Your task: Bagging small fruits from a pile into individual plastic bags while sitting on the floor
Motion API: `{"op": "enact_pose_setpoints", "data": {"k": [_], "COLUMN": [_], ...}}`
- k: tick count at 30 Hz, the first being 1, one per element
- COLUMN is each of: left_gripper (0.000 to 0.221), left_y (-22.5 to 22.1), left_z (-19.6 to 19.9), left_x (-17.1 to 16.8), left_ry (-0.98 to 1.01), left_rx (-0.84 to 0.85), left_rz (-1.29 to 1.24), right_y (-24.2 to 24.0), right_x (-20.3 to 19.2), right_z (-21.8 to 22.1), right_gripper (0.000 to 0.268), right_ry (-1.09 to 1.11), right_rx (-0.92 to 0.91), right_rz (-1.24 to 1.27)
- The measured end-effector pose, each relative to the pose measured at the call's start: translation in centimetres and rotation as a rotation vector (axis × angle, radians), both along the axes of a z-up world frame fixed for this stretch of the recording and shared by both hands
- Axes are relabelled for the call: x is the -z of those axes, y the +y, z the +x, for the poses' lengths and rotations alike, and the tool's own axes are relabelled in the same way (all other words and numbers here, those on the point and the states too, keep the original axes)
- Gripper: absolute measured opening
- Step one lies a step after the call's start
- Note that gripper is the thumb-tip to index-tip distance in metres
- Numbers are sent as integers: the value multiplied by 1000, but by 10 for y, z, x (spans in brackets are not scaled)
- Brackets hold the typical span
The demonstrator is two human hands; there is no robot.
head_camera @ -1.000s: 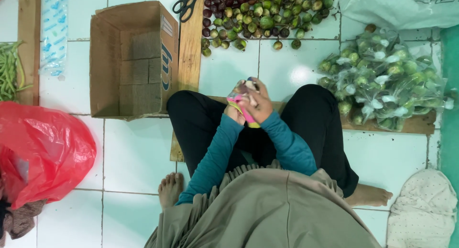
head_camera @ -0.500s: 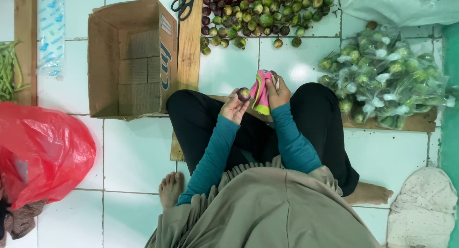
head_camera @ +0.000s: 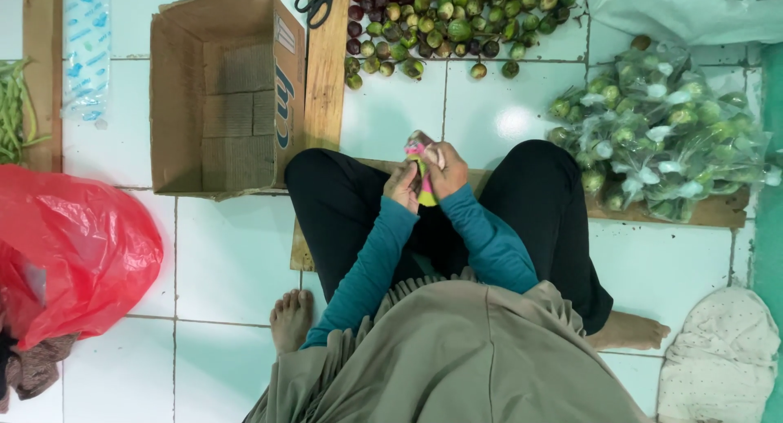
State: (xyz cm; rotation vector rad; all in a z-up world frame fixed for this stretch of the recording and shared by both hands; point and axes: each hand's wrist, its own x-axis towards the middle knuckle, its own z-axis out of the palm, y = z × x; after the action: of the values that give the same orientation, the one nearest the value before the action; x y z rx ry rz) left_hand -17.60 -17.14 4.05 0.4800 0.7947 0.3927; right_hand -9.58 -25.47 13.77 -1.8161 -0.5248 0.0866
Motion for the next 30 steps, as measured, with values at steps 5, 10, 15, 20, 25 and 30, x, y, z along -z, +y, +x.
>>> {"op": "enact_pose_setpoints", "data": {"k": [5,10,15,20,25,30], "left_gripper": [49,62,54,45,46,49], "left_y": [1,8,-11,-12,-22,-24], "left_z": [-3,0,4,-1,4,9], "left_x": [-75,-62,-78,-91,-111,-143], "left_ry": [-62,-144,-144,-137,-132,-155], "left_rx": [85,64,-59,-31,-44,-51], "left_rz": [44,139,416,509,479,405], "right_y": [-17,-15,1,0,-6,-5], "right_x": [-4,-52,-7,-5,-35,-46], "right_z": [26,10,-8,-7,5,-4], "right_gripper": [24,48,33,25,21,44], "right_ry": [223,423,-38,26,248,-27], "right_rx": [155,101,-40,18,213,-57], "right_rz": [56,187,14,21,297,167]}}
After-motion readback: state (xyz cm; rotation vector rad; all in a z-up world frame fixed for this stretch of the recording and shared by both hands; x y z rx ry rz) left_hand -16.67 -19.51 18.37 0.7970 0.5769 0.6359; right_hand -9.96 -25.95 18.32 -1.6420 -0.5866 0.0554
